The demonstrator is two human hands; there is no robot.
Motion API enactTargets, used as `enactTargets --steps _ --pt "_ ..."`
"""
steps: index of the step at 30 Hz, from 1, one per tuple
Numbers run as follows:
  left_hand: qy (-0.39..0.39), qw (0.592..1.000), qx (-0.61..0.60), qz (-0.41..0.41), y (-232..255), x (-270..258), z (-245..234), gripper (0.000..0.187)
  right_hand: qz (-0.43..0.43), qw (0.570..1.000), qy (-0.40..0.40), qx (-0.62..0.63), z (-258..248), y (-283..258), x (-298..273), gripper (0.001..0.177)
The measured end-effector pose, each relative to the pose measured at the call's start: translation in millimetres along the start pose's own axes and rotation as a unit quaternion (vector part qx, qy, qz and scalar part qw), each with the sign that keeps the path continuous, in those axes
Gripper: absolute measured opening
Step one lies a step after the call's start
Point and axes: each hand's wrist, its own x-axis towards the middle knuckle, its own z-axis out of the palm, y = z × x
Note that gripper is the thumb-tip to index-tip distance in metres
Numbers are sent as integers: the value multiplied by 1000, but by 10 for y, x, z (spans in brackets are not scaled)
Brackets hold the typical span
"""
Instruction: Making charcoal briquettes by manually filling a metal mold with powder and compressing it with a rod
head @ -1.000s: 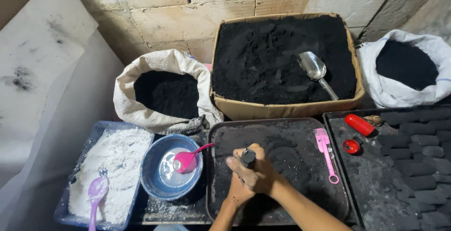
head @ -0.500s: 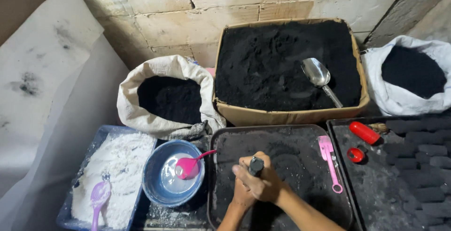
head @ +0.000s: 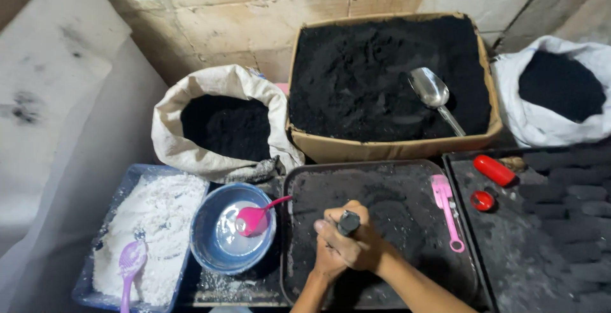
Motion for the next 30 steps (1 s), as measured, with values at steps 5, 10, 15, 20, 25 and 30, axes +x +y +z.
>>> enactTargets --steps 5,10,15,20,25,30 --pt "23 1000 15 -7 -201 -72 56 10 -13 999 38 -14 -11 7 5 47" --pt "26 999 18 -25 -370 -150 96 10 -17 997 76 -18 -80 -191 -69 44" --pt "38 997 60 -26 -397 -151 59 18 -66 992 102 -31 -97 -405 -85 41" --pt "30 997 63 -30 -474 -153 58 22 -78 988 120 65 -141 -427 -142 39" --pt "25 996 84 -27 -488 -154 58 21 -37 985 113 127 -180 -289 -127 38" --pt "17 998 55 -29 -304 -78 123 22 -53 995 80 22 -83 -140 -106 41"
